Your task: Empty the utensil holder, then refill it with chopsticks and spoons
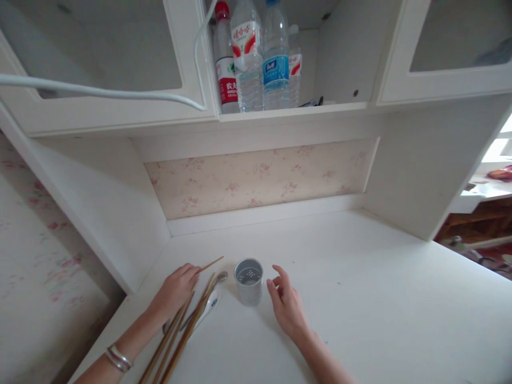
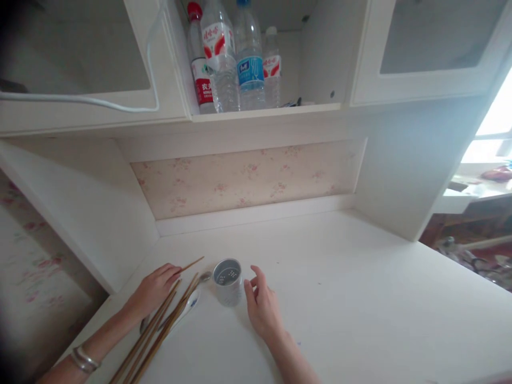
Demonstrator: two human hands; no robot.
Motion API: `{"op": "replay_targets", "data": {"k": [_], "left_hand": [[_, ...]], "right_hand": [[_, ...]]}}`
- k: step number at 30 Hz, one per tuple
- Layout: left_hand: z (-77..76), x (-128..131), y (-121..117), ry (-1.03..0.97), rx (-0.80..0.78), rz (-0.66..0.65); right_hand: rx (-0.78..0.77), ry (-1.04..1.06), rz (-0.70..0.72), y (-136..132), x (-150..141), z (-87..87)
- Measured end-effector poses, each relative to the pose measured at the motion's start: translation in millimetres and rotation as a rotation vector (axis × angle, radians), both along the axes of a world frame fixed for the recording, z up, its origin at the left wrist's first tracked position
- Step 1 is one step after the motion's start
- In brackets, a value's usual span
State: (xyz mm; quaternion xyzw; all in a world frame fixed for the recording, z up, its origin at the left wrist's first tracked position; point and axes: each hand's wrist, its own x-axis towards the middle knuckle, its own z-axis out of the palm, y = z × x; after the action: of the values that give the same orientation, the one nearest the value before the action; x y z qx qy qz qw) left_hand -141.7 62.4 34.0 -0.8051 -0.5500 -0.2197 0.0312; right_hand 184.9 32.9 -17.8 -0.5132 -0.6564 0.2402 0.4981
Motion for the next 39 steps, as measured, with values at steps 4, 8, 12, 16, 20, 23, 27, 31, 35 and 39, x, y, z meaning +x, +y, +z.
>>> {"op": "replay_targets", "data": {"k": [4,8,12,16,20,23,27,31,35,39], "left_hand": [[47.1,27.8,4.7,-0.131,0.161,0.066],[103.6,75.7,-0.2,-0.367,0.141,0.064],[130.9,117.4,3.1,-0.628,0.022,-0.008],[113.6,139.3,18.0,-0.824,-0.13,-0.058],[75.4,149.0,26.7,-0.951,-0.261,-0.025],[50.6,153.0,27.0,-0.964,-0.318,0.015],[30.8,155.4,27.0,-0.974,-0.371,0.043],[22.0,156.3,26.9,-0.957,-0.366,0.04],[17.6,156.7,25.3,-0.956,-0.366,0.047],[15.8,155.4,22.4,-0.984,-0.394,0.031]], "right_hand": [[-0.004,-0.009,0.009,-0.1,-1.6,0.8],[-0.04,-0.017,0.005,-2.2,-2.8,0.8],[-0.057,-0.031,0.01,-2.5,-2.6,-2.1],[-0.057,-0.033,-0.003,-0.3,-1.6,-5.0],[-0.051,-0.041,0.008,0.9,-1.1,-5.6],[-0.053,-0.043,0.028,0.4,-1.7,-4.1],[-0.059,-0.037,0.031,-0.1,-2.1,-2.3],[-0.066,-0.038,0.043,-0.1,-1.0,-2.1],[-0.083,-0.058,0.055,0.1,-0.3,-2.8],[-0.07,-0.062,0.041,1.0,-0.5,-4.5]]}}
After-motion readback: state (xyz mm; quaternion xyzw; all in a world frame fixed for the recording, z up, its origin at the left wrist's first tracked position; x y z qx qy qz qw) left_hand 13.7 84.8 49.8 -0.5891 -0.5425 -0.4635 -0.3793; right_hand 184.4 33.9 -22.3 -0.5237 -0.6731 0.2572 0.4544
